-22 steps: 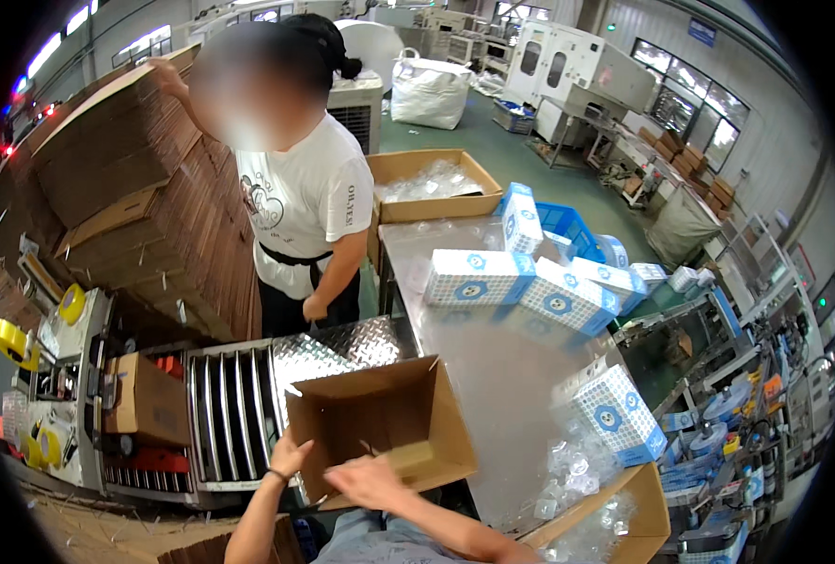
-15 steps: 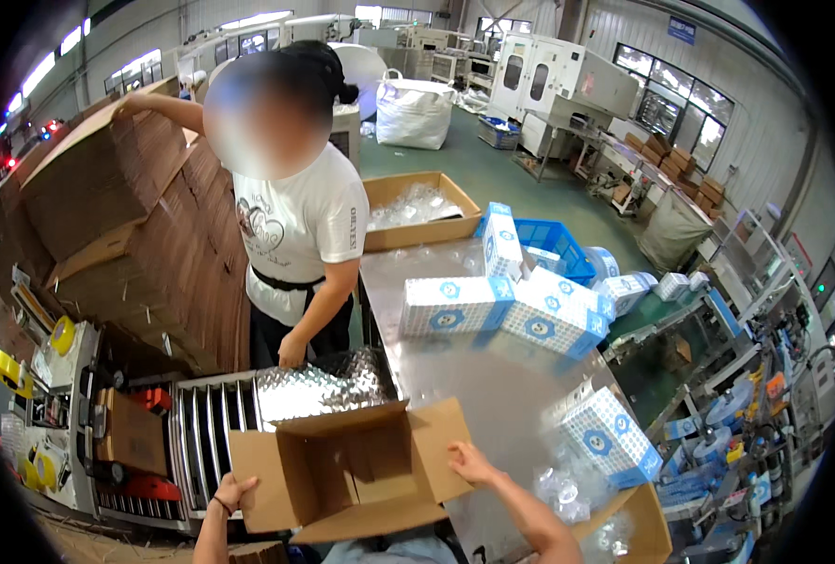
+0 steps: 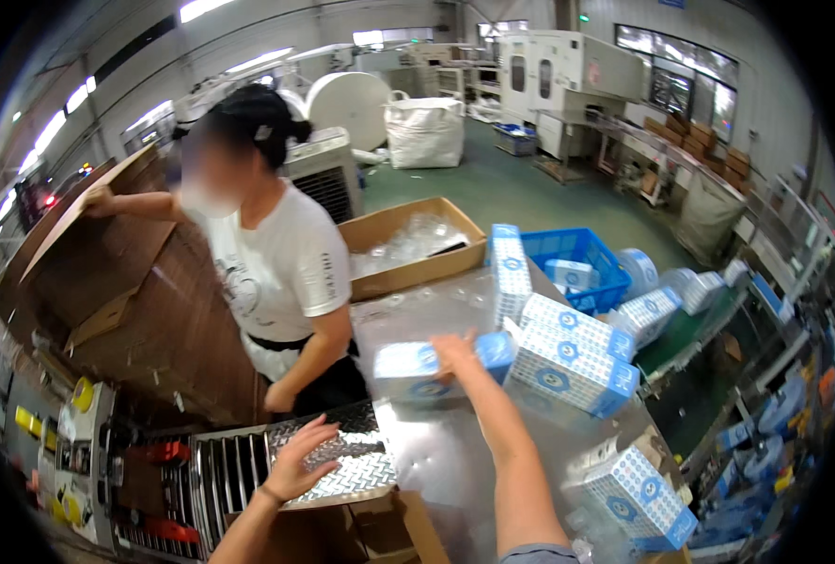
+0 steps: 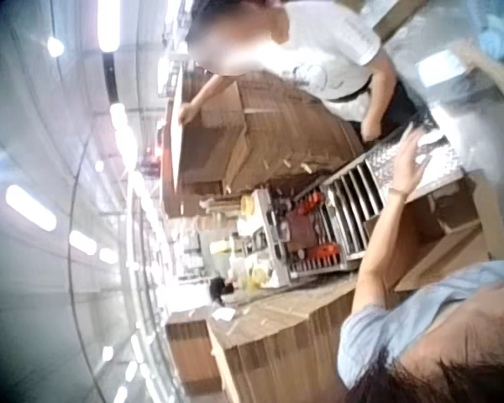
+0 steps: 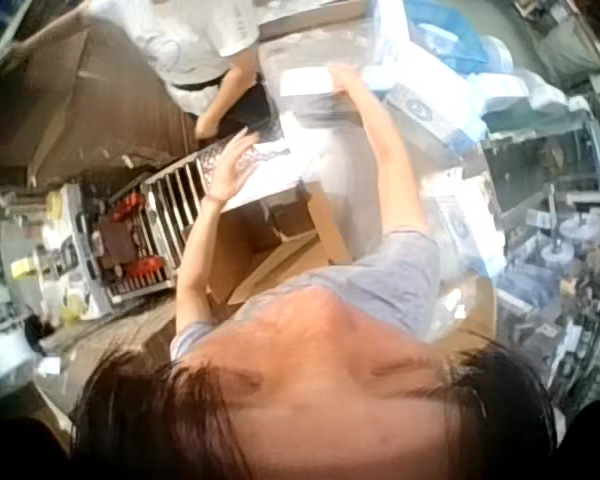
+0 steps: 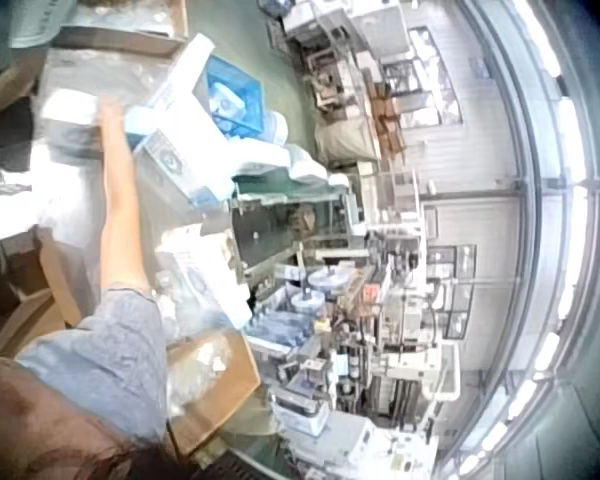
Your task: The person assembles cardboard boxes and packs them with bubble wrap and small blue product boxes. They work alongside a coworker at a packing station, repeatedly folding box flaps, inserting protective material, and arranging items inside the containers.
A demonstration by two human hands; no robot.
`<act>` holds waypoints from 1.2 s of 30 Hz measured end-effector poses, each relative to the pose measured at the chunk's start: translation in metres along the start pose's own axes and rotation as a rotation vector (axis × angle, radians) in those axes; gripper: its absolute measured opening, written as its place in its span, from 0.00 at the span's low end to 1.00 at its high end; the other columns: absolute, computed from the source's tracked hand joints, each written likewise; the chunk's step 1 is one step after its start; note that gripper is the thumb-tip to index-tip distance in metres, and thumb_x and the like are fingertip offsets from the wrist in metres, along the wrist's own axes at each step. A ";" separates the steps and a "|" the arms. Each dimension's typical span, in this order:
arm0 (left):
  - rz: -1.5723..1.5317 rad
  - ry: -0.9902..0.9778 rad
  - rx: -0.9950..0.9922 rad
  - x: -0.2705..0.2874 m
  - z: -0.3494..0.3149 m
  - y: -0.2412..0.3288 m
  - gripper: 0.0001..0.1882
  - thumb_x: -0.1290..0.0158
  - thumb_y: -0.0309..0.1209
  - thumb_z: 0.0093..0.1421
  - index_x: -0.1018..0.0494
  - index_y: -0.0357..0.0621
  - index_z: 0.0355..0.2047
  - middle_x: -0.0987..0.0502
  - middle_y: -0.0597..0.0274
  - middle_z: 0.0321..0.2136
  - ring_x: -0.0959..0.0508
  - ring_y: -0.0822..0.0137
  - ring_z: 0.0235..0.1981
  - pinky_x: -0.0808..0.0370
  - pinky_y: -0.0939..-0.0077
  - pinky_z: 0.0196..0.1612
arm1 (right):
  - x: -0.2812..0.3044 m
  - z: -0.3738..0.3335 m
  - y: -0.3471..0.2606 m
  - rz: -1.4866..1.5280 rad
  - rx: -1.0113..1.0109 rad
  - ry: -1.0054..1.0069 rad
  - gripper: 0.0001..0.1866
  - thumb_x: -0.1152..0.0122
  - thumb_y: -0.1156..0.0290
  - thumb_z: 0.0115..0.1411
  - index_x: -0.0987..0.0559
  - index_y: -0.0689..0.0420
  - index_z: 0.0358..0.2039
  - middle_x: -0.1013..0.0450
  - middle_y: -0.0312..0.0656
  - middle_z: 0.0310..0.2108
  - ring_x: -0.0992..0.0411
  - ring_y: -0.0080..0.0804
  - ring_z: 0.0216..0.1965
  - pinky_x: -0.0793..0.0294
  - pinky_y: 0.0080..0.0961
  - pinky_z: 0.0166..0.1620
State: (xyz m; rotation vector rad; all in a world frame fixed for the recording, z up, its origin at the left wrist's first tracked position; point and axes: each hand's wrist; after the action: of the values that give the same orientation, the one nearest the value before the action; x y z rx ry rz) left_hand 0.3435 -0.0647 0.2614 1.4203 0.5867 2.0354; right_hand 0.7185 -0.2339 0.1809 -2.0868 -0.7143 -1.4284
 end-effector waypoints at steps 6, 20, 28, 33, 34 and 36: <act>0.553 -0.395 0.119 -0.155 0.116 -0.035 0.61 0.28 0.46 0.36 0.49 0.40 0.67 0.31 0.39 0.54 0.31 0.40 0.57 0.31 0.44 0.57 | -0.048 -0.064 0.049 0.251 0.243 0.280 0.58 0.26 0.37 0.39 0.38 0.47 0.69 0.40 0.45 0.67 0.43 0.45 0.68 0.60 0.73 0.66; -0.060 0.108 -0.165 0.022 0.091 0.069 0.42 0.28 0.32 0.38 0.31 0.39 0.55 0.25 0.51 0.39 0.23 0.53 0.40 0.25 0.64 0.44 | -0.065 -0.195 0.191 -0.060 -0.105 0.305 0.62 0.20 0.59 0.33 0.44 0.41 0.70 0.32 0.46 0.50 0.34 0.50 0.54 0.38 0.48 0.57; -0.156 -0.132 0.157 0.053 -0.110 0.067 0.29 0.33 0.30 0.43 0.26 0.40 0.47 0.25 0.53 0.39 0.25 0.51 0.41 0.29 0.64 0.47 | 0.006 -0.245 0.059 0.704 0.078 0.729 0.40 0.21 0.70 0.38 0.27 0.61 0.54 0.25 0.49 0.48 0.25 0.52 0.50 0.24 0.40 0.52; 0.392 -0.454 0.316 -0.079 -0.210 -0.033 0.35 0.37 0.27 0.37 0.30 0.45 0.52 0.27 0.57 0.43 0.29 0.50 0.46 0.31 0.50 0.42 | 0.022 -0.283 -0.032 1.642 0.142 0.248 0.36 0.21 0.73 0.45 0.27 0.59 0.56 0.25 0.41 0.53 0.27 0.36 0.53 0.26 0.35 0.56; 0.418 -0.572 0.274 -0.105 -0.219 -0.045 0.34 0.38 0.30 0.39 0.30 0.46 0.52 0.27 0.58 0.41 0.28 0.49 0.45 0.30 0.46 0.42 | 0.015 -0.284 -0.063 1.608 0.180 0.175 0.37 0.21 0.71 0.44 0.27 0.59 0.56 0.25 0.42 0.52 0.27 0.37 0.53 0.27 0.36 0.56; 0.365 -1.045 0.593 -0.167 -0.284 -0.108 0.37 0.37 0.35 0.46 0.33 0.47 0.59 0.29 0.50 0.55 0.31 0.46 0.57 0.30 0.53 0.55 | 0.007 -0.276 -0.156 1.517 0.481 -0.011 0.39 0.20 0.68 0.42 0.28 0.57 0.56 0.27 0.42 0.51 0.28 0.39 0.52 0.29 0.38 0.57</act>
State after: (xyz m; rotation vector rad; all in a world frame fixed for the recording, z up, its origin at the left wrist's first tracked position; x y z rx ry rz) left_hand 0.1426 -0.1058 -0.0182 2.7845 0.4729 1.0441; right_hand 0.4298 -0.3028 0.2927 -1.4797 0.4992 -0.2992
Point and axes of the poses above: each hand's wrist, its own z-axis towards the middle knuckle, its own x-axis out of the back of the hand, y = z × x
